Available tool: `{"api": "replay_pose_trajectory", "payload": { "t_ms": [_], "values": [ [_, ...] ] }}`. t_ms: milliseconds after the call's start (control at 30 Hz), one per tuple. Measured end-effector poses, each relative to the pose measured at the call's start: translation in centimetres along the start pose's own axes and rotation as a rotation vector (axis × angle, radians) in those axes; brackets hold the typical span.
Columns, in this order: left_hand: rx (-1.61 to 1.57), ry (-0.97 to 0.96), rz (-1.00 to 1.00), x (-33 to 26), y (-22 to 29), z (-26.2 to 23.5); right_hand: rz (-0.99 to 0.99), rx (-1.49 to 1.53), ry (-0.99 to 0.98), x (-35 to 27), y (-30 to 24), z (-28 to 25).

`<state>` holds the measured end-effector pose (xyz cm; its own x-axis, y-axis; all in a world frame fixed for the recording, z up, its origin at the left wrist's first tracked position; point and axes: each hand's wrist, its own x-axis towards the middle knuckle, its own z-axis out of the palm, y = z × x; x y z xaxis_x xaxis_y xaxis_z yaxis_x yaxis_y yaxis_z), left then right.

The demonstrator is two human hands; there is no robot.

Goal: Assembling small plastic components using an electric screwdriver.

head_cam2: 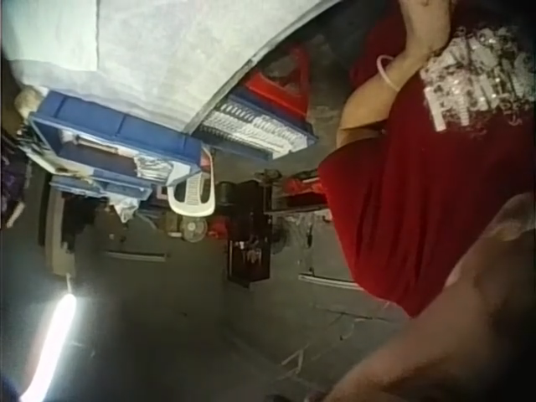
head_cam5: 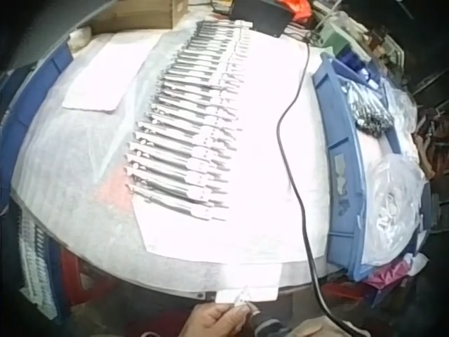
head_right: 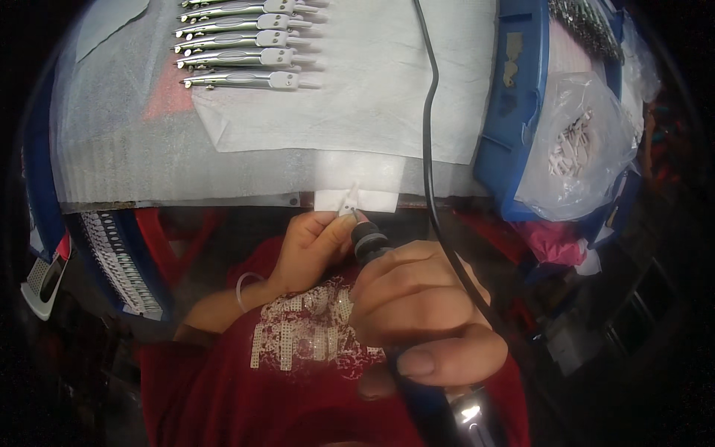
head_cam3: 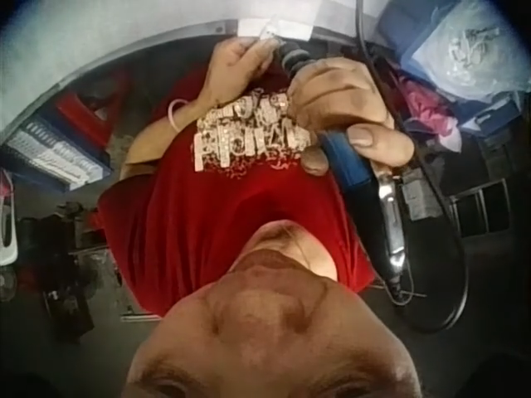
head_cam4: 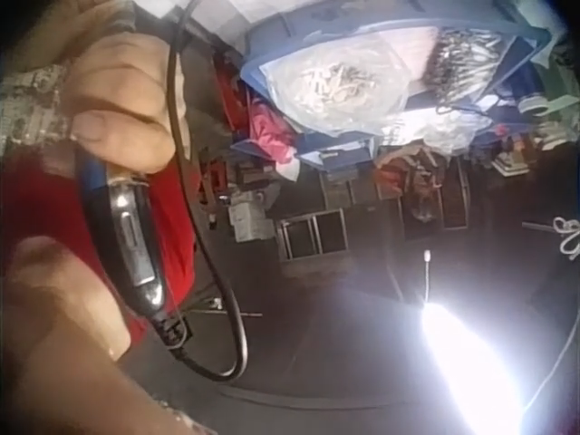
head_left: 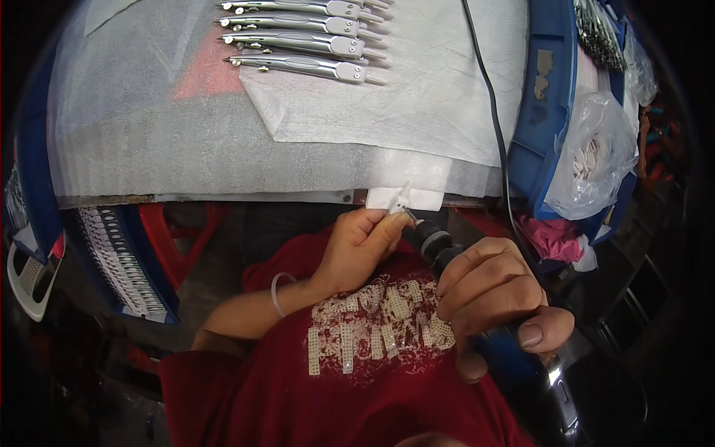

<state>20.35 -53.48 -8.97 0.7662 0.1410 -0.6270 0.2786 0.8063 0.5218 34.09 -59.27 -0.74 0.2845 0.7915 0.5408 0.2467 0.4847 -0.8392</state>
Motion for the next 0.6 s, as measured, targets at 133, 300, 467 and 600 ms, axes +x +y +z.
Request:
{"api": "replay_pose_trajectory", "payload": {
  "t_ms": [133, 300, 467, 600],
  "values": [
    [-0.024, 0.006, -0.006, 0.0, -0.2, -0.1, 0.001, 0.104, 0.144, -0.1, 0.2, 0.9],
    [-0.028, 0.012, -0.003, 0.0, -0.4, -0.2, 0.016, 0.106, 0.128, 0.1, 0.4, 1.1],
    [0.057, 0.025, 0.031, -0.2, -0.1, -0.1, 0.013, 0.118, 0.141, 0.2, 0.2, 1.5],
    [0.002, 0.021, 0.025, -0.2, -0.7, -0.2, 0.067, -0.049, -0.089, 0.5, -0.3, 0.0]
  ]
}}
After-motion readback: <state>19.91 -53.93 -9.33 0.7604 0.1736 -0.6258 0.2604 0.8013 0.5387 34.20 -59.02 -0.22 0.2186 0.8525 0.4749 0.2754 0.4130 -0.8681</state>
